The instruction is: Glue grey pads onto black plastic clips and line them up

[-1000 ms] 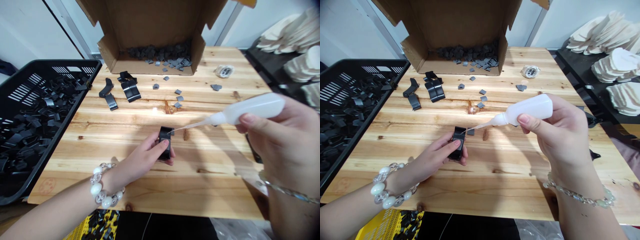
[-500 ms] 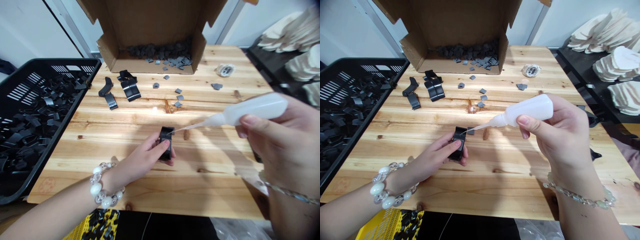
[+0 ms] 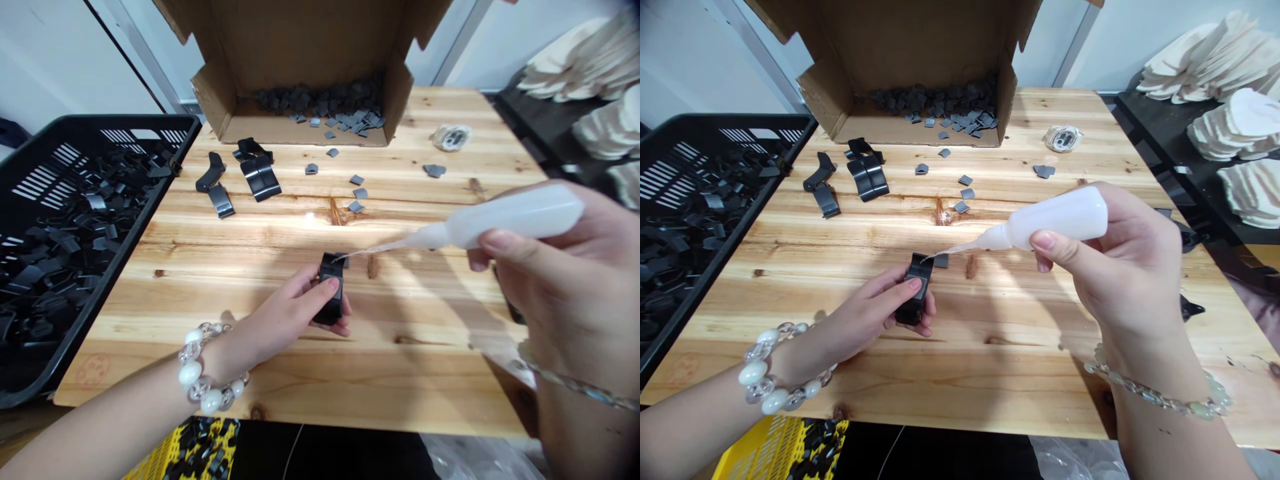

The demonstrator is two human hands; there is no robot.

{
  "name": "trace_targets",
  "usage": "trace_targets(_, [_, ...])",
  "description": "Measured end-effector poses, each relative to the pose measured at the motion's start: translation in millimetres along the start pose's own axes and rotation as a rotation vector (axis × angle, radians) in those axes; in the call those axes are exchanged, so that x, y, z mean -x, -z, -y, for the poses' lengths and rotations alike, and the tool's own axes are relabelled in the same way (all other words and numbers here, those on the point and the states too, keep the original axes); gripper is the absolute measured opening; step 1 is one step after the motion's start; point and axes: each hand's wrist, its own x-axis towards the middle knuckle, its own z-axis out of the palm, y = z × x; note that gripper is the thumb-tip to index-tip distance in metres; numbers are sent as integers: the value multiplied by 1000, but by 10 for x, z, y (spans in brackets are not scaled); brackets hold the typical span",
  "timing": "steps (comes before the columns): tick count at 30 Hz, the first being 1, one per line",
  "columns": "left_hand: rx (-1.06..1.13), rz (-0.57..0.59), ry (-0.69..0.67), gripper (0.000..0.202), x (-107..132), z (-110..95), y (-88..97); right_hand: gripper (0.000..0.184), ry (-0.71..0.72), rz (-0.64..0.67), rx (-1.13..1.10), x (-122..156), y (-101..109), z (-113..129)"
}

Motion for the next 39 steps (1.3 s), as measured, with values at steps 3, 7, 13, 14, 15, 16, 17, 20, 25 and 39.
trace_targets(3, [11, -7, 11, 22, -7, 2, -4, 15, 26, -62, 37, 47, -74, 56])
trace_targets(7, [22, -15, 28, 21, -7, -2, -9, 14, 37, -90, 66, 90, -116, 95])
trace_targets(13, [27, -17, 26, 21, -7, -5, -5, 12, 35, -51, 88, 58, -22, 19])
trace_targets(14, [26, -17, 26, 22, -10, -2, -2, 12, 45, -42, 94, 52, -14, 10])
trace_targets(15, [25, -15, 25, 22, -12, 1, 0, 12, 56, -36, 98, 48, -10, 4])
trace_targets(16, [24, -13, 24, 23, -14, 5, 3, 11, 66, -33, 100, 46, -9, 3])
trace_targets(17, [24, -12, 23, 23, -15, 9, 5, 11, 71, -31, 96, 45, -11, 5])
trace_targets(20, [20, -16, 19, 22, -19, 18, 8, 10, 54, -32, 50, 41, -22, 17])
trace_targets(25, [-8, -25, -13, 22, -18, 14, 10, 6, -23, -60, -254, -76, -11, -72])
trace_targets(39, [-66, -44, -63, 22, 29, -42, -28, 17, -588, 123, -786, -308, -113, -500])
